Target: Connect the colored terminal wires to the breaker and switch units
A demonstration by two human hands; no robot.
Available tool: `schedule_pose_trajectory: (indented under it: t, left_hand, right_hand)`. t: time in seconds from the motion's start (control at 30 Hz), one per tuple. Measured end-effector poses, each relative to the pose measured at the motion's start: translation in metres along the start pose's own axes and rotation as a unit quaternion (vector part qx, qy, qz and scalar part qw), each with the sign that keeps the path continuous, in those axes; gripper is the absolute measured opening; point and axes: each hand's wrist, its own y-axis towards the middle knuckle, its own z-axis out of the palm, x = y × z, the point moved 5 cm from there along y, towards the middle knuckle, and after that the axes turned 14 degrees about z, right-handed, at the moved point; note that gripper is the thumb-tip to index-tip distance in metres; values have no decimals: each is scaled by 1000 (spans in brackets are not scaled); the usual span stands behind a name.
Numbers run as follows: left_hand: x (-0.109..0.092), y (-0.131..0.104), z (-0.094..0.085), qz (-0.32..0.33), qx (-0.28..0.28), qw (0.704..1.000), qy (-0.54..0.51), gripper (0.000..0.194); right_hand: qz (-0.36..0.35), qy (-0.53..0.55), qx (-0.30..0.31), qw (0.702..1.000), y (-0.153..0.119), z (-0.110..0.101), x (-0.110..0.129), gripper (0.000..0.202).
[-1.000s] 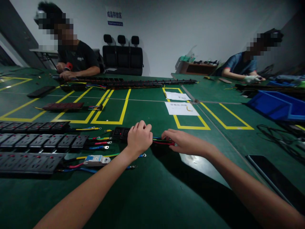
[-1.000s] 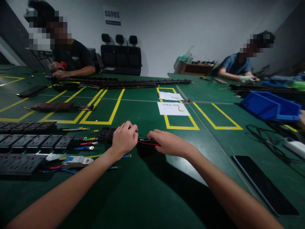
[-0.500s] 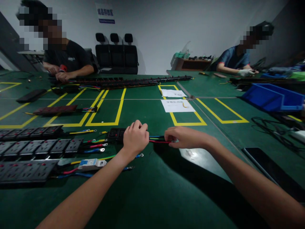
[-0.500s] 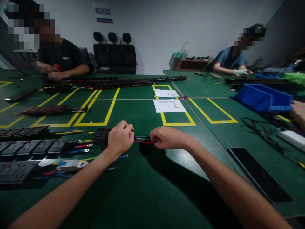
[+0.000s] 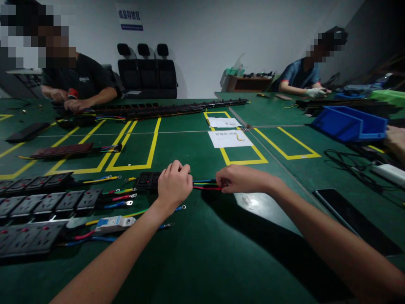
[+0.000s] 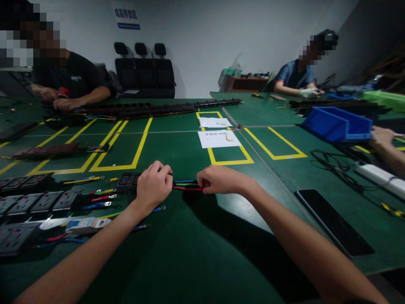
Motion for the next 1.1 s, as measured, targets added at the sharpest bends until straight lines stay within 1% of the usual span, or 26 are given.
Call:
schedule_pose_trajectory:
  t: [0.23, 0.33, 0.53, 0.63, 0.73, 0.8, 0.93, 1.0, 1.1]
  left_hand:
    - [0, 0, 0, 1, -7, 1000, 6, 17]
    - [0, 0, 1, 0, -7, 1000, 8, 17]
    - [0, 1, 0, -15, 1, 1000, 15, 18]
    - [0, 1, -1, -16, 1, 1000, 15, 19]
    - [0, 1, 0, -9, -3, 1000, 14, 20]
    - [1, 1, 0, -5, -9, 1000, 18, 20]
    - [1, 1, 0, 1, -15, 1000, 21, 20]
    - [1, 1, 0, 2, -11, 1000, 18, 20]
    - [0, 1, -1, 0, -6, 1000, 12, 20]
  right_hand:
    - [21, -83, -42, 995, -5, -1, 12, 13]
    - [24, -88, -43, 995, -6, -2, 15, 12]
    - [27, -92, -42, 995, -8, -5, 18, 16]
    - [29, -116, -37, 992, -9, -3, 21, 18]
    - [33, -147, -47, 987, -9, -2, 23, 19]
    - [38, -143, -49, 988, -8, -3, 22, 17]
    - [22, -86, -40, 995, -9, -12, 9, 17]
    - [21, -73, -67, 995, -10, -21, 0, 20]
    - [46, -79, -105, 990, -10, -29, -14, 21]
